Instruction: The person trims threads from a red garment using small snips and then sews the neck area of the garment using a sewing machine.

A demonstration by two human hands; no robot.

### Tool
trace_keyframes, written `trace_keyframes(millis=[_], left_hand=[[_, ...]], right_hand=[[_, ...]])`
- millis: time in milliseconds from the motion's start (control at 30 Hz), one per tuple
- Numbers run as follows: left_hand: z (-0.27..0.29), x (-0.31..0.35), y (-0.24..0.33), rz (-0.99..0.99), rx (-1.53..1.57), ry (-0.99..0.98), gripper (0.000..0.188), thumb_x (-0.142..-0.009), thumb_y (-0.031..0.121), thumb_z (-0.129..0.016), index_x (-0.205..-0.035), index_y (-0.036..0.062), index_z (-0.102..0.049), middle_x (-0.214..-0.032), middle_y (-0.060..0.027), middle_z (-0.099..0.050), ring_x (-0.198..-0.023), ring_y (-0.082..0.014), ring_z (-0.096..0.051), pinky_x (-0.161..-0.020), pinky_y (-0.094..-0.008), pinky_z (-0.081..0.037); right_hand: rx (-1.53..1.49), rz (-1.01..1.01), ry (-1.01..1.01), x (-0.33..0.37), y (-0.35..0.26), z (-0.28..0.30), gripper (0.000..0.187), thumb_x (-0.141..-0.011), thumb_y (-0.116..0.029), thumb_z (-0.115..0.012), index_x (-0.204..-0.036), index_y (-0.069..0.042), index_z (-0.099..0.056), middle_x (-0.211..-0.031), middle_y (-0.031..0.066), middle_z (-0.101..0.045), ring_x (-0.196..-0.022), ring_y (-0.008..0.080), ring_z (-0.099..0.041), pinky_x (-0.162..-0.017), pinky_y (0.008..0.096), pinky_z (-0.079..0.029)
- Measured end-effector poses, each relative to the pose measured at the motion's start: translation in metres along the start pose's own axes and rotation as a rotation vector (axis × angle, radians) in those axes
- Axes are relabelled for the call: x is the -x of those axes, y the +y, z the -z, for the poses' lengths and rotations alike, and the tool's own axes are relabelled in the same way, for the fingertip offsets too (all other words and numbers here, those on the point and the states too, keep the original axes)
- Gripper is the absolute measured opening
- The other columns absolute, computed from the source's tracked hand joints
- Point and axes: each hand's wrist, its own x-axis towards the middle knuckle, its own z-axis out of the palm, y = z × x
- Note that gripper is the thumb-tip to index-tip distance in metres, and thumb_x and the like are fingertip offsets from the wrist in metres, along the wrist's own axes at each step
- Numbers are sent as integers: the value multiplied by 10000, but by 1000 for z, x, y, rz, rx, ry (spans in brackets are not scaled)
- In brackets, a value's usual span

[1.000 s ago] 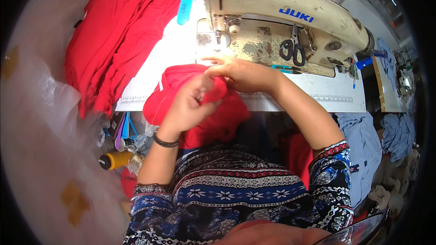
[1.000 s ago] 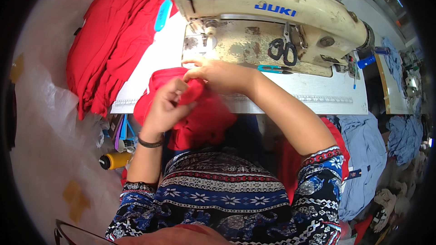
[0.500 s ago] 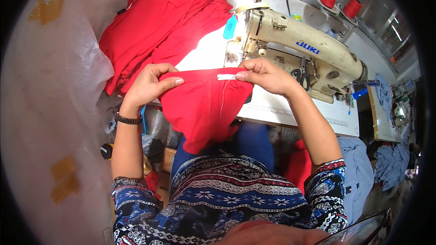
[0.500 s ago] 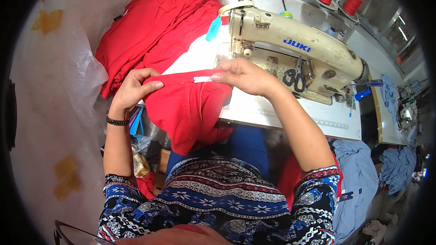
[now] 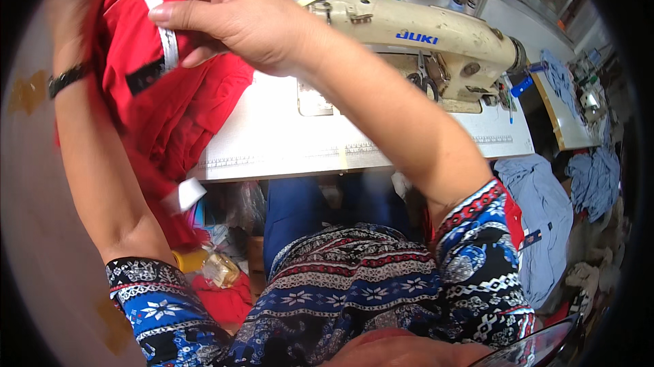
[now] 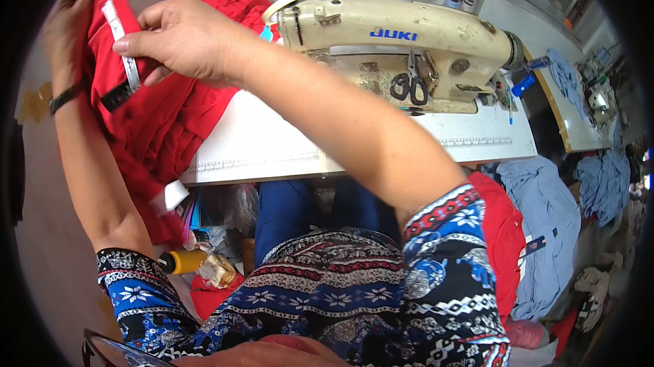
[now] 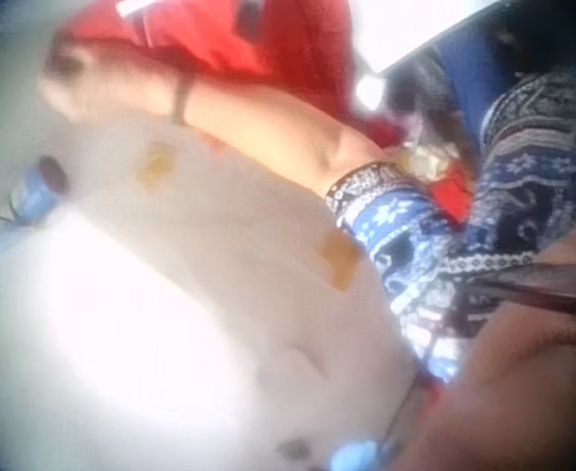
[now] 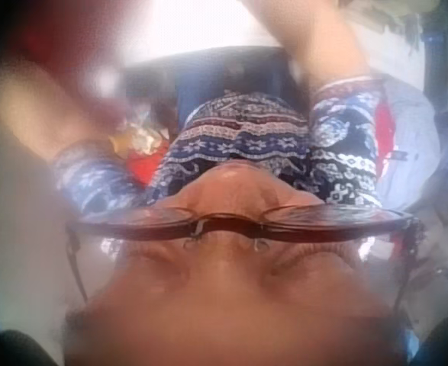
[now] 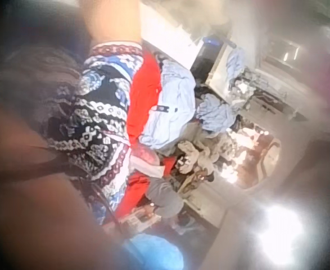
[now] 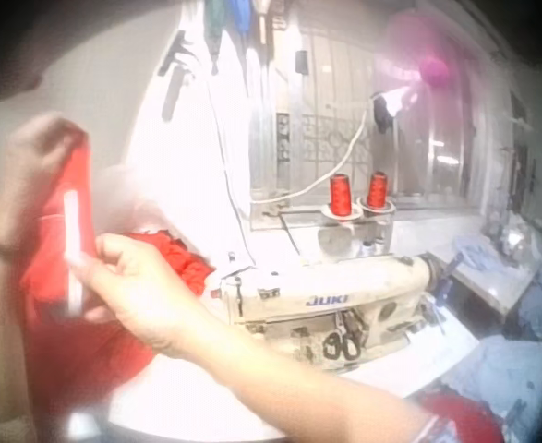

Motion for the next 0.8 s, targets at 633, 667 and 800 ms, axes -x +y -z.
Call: trace_keyframes(millis=[633, 667, 800], left_hand=[[-239, 269, 91, 265, 670, -1009, 210, -830, 201, -707, -920, 11, -706, -819, -158, -684, -725, -233, -645, -696, -355, -494], [-239, 268, 90, 266, 676, -1029, 202, -829, 194, -707, -926, 17, -710, -829, -161, -688, -745, -240, -657, -715, -355, -498], [-257, 266, 82, 235, 591, -1088, 190, -824, 160, -684, -977, 53, -718, -912, -145, -708, -841, -263, -682, -779, -361, -507]], right_hand=[[1449, -15, -77, 196, 122, 121, 264, -815, -82, -575, -1069, -47, -637, -1099, 92, -661, -1112, 262, -616, -1003, 444, -425], [1447, -28, -182, 196, 128, 128, 246, -826, -99, -567, -1055, -54, -646, -1104, 82, -663, -1118, 236, -619, -1013, 449, -413], [1389, -55, -225, 197, 133, 143, 203, -831, -80, -608, -1025, -85, -666, -1138, 63, -678, -1152, 201, -620, -1009, 440, -429]])
